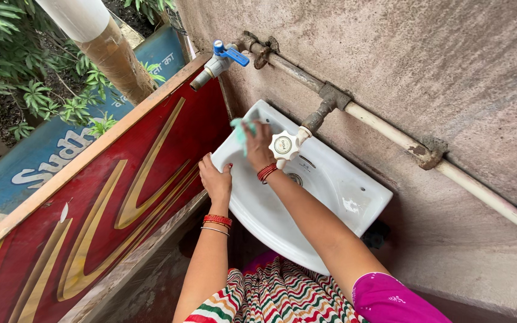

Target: The person wipes the inner and outer surfaces of a sink basin using a cloth, scrubbing around the drain and faucet area.

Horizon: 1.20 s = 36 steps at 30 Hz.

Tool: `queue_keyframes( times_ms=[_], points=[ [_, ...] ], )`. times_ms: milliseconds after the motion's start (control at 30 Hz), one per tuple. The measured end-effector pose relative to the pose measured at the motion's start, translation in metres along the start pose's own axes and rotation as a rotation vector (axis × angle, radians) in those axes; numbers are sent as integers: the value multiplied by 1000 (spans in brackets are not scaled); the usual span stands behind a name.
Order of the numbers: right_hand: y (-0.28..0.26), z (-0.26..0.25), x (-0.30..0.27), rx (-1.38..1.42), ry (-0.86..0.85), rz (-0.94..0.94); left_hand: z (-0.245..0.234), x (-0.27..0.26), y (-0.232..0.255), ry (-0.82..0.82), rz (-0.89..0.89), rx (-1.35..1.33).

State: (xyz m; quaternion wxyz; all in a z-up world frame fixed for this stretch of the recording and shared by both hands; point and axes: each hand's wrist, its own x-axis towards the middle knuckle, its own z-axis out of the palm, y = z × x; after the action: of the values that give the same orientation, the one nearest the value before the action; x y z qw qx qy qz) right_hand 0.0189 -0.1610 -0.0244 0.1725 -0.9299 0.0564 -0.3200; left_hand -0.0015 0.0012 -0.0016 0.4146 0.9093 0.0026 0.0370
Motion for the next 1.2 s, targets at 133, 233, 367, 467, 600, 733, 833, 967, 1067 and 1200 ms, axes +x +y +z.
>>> queue_keyframes(
  times_ms=[133, 233, 367, 467, 600, 733, 833, 967, 1067, 1200],
  points=[
    [-18, 7, -6, 50, -263, -205, 3, 4, -6, -33, -13, 40],
    [1, 12, 23, -52, -157, -143, 1, 3, -4, -71, -54, 14],
    [33, -18, 46, -210, -33, 28, -2, 2, 0, -70, -48, 8],
    [29, -29, 52, -268, -78, 80, -2, 2, -2, -63, -40, 18],
    [9, -14, 48, -68, -237, -106, -1, 2, -2, -48, -17, 14],
    [3, -16, 41, -53, -262, -107, -4, 2, 1, -67, -36, 14],
    [3, -29, 72, -418, -103, -46, -4, 0, 1, -50, -22, -6],
    [-9, -50, 103, -360, -306, 106, -2, 2, -1, -43, 2, -26],
    [-15, -40, 117, -442, -360, 69, -2, 2, -1, -40, -1, -37],
    [-20, -4, 130, -589, -609, 58, -5, 3, 3, -45, -65, -36]
  ],
)
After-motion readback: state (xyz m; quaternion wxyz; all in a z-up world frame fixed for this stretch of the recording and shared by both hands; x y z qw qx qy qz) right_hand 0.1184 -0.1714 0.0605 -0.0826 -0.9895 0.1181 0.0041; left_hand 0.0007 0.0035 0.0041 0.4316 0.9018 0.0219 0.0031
